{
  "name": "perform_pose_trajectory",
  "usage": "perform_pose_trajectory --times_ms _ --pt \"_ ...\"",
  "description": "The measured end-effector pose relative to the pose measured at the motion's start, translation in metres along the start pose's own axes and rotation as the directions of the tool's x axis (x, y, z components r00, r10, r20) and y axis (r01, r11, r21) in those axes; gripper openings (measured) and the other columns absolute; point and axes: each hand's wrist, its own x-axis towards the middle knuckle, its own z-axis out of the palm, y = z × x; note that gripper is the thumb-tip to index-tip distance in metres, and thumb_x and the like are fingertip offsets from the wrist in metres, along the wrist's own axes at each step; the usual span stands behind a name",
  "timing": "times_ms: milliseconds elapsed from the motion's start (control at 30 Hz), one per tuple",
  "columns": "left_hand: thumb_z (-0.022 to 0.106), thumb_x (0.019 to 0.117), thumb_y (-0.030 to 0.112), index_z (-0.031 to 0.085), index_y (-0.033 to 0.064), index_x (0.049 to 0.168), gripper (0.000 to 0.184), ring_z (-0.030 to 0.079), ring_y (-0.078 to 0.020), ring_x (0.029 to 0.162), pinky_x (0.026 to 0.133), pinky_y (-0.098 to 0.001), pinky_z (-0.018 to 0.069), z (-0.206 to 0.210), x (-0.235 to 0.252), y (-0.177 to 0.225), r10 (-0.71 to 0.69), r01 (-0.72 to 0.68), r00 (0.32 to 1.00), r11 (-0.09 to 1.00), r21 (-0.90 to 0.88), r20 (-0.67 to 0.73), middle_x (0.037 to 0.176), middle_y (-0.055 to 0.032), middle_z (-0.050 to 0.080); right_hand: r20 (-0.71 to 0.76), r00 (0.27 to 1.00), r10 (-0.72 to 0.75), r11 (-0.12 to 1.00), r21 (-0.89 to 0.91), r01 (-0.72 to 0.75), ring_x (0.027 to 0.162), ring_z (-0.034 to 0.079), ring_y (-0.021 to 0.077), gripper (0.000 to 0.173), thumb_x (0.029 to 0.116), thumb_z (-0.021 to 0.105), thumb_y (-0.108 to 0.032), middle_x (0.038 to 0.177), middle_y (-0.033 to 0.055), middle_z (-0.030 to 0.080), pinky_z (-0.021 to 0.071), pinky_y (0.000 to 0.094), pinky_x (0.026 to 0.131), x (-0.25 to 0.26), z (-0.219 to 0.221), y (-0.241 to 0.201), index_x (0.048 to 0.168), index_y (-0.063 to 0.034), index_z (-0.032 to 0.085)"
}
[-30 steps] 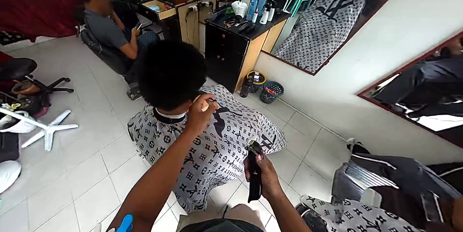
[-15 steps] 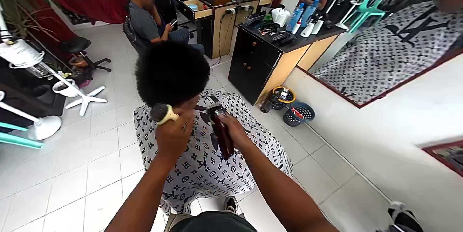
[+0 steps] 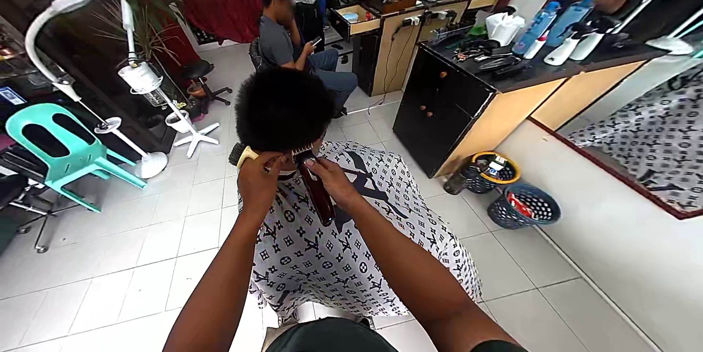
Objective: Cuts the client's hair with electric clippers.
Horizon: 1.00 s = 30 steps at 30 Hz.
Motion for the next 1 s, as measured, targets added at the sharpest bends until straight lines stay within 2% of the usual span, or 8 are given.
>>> perform_pose_trajectory --times_ms 67,200,333,500,633,767,900,1000 --pt "0.071 0.0975 0.025 0.078 0.0093 0.105 0.019 0.067 -0.032 0.088 0.081 -0.0579 0.0501 -0.001 0.001 0.001 -0.017 0.017 1.0 1.0 0.005 0.007 0.09 -0.0133 0.072 0.001 1.0 0.014 1.0 0.0 -0.014 0.078 0.064 0.0168 0.036 0.108 0.052 -0.03 0.092 0.0124 0.064 0.0566 0.0345 0.074 0.0 0.001 -0.002 0.116 0.003 0.061" --pt "0.071 0.0972 0.025 0.078 0.0095 0.104 0.018 0.068 -0.0309 0.088 0.082 -0.0572 0.0506 -0.002 0.002 0.0 -0.009 0.009 1.0 1.0 0.005 0.015 0.09 -0.0117 0.073 -0.014 0.999 -0.038 0.997 0.063 0.039 0.077 0.067 0.0184 0.035 0.1089 0.049 -0.028 0.095 0.0134 0.066 0.0598 0.0355 0.073 0.0 0.003 -0.001 0.123 0.0026 0.06" --pt "0.072 0.0968 0.025 0.078 0.0092 0.104 0.018 0.068 -0.0301 0.087 0.082 -0.0555 0.051 -0.003 0.002 -0.002 0.014 -0.014 1.0 1.0 0.001 0.027 0.089 -0.0109 0.073 0.003 1.0 0.027 1.0 -0.002 -0.027 0.078 0.065 0.0179 0.037 0.1084 0.051 -0.032 0.091 0.0131 0.064 0.0571 0.0353 0.075 -0.001 0.0 -0.005 0.114 0.0034 0.062" --pt "0.071 0.0973 0.025 0.078 0.0087 0.106 0.019 0.068 -0.0319 0.09 0.084 -0.0582 0.0507 -0.004 0.003 -0.004 0.003 -0.002 0.999 1.0 -0.018 0.047 0.092 -0.0121 0.073 -0.016 0.998 -0.058 0.992 0.11 0.059 0.073 0.068 0.0209 0.036 0.1101 0.044 -0.027 0.091 0.0146 0.066 0.061 0.0367 0.07 -0.002 0.007 0.0 0.125 0.0029 0.057" --pt "0.071 0.0973 0.026 0.078 0.0097 0.105 0.019 0.068 -0.0308 0.089 0.083 -0.0575 0.0503 -0.006 0.002 -0.002 -0.002 0.003 0.998 1.0 -0.017 0.057 0.091 -0.0108 0.074 -0.011 0.999 0.044 0.995 0.085 -0.042 0.068 0.067 0.02 0.038 0.1101 0.047 -0.032 0.087 0.0138 0.065 0.0608 0.0352 0.067 -0.005 0.008 -0.005 0.115 0.0041 0.059" --pt "0.071 0.0974 0.026 0.078 0.0101 0.105 0.019 0.068 -0.0306 0.089 0.083 -0.0571 0.0496 -0.006 0.002 -0.001 -0.014 0.015 0.998 1.0 -0.013 0.054 0.091 -0.0105 0.073 -0.043 0.997 -0.056 0.985 0.16 0.062 0.069 0.068 0.02 0.035 0.1104 0.044 -0.026 0.088 0.0142 0.067 0.0616 0.0349 0.067 -0.008 0.014 -0.003 0.122 0.004 0.057" --pt "0.071 0.0973 0.024 0.078 0.0104 0.106 0.017 0.068 -0.0303 0.089 0.082 -0.0563 0.0497 -0.007 0.001 -0.002 -0.007 0.007 0.999 1.0 -0.002 0.054 0.09 -0.0106 0.073 -0.037 0.998 0.043 0.997 0.068 -0.04 0.07 0.068 0.0204 0.04 0.1097 0.048 -0.033 0.088 0.0146 0.066 0.0609 0.0348 0.067 -0.008 0.012 -0.005 0.116 0.005 0.059" --pt "0.071 0.0975 0.023 0.078 0.0106 0.106 0.017 0.067 -0.0303 0.088 0.082 -0.0559 0.0494 -0.006 0.002 -0.002 -0.009 0.009 0.999 1.0 0.002 0.052 0.09 -0.0106 0.073 -0.071 0.996 -0.059 0.988 0.141 0.069 0.067 0.068 0.0197 0.035 0.1105 0.044 -0.027 0.085 0.0132 0.066 0.0613 0.0343 0.066 -0.008 0.016 -0.002 0.119 0.0039 0.057"
